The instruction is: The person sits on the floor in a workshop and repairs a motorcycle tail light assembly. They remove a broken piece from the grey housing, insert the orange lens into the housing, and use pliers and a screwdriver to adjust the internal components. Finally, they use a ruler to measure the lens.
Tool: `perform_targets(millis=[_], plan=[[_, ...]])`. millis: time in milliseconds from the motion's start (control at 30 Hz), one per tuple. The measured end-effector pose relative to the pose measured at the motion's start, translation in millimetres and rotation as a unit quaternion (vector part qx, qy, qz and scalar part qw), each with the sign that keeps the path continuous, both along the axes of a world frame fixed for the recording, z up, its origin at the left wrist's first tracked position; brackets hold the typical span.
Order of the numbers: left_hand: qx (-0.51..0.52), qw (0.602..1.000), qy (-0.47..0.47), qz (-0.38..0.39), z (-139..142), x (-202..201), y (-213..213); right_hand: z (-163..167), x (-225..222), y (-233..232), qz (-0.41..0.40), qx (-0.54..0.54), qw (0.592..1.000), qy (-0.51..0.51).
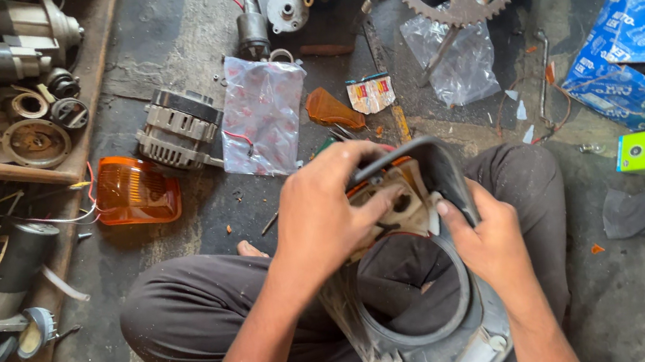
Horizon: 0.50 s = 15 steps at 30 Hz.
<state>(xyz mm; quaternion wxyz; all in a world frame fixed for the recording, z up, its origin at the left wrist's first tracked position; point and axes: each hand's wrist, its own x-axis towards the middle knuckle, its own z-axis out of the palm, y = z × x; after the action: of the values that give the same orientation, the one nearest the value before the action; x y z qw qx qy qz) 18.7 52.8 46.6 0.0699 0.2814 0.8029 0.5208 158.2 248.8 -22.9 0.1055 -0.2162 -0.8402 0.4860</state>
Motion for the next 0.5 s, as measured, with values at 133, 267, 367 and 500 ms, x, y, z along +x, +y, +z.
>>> perform_targets(millis=[133,267,367,500], plan=[[0.062,0.998,0.001,-0.018,7,1,-8,22,-1,1,-0.006,0.049,0.999,0.006],[0.11,0.993,-0.021,-0.023,5,1,-11,47,-3,8,0.034,0.101,0.994,0.028],[0.106,0.994,-0.012,-0.027,1,4,-12,54,-3,8,0.047,0.12,0.991,0.042],[0.079,0.994,0.064,-0.034,-3,11,-10,51,-1,6,0.025,0.128,0.991,0.017]])
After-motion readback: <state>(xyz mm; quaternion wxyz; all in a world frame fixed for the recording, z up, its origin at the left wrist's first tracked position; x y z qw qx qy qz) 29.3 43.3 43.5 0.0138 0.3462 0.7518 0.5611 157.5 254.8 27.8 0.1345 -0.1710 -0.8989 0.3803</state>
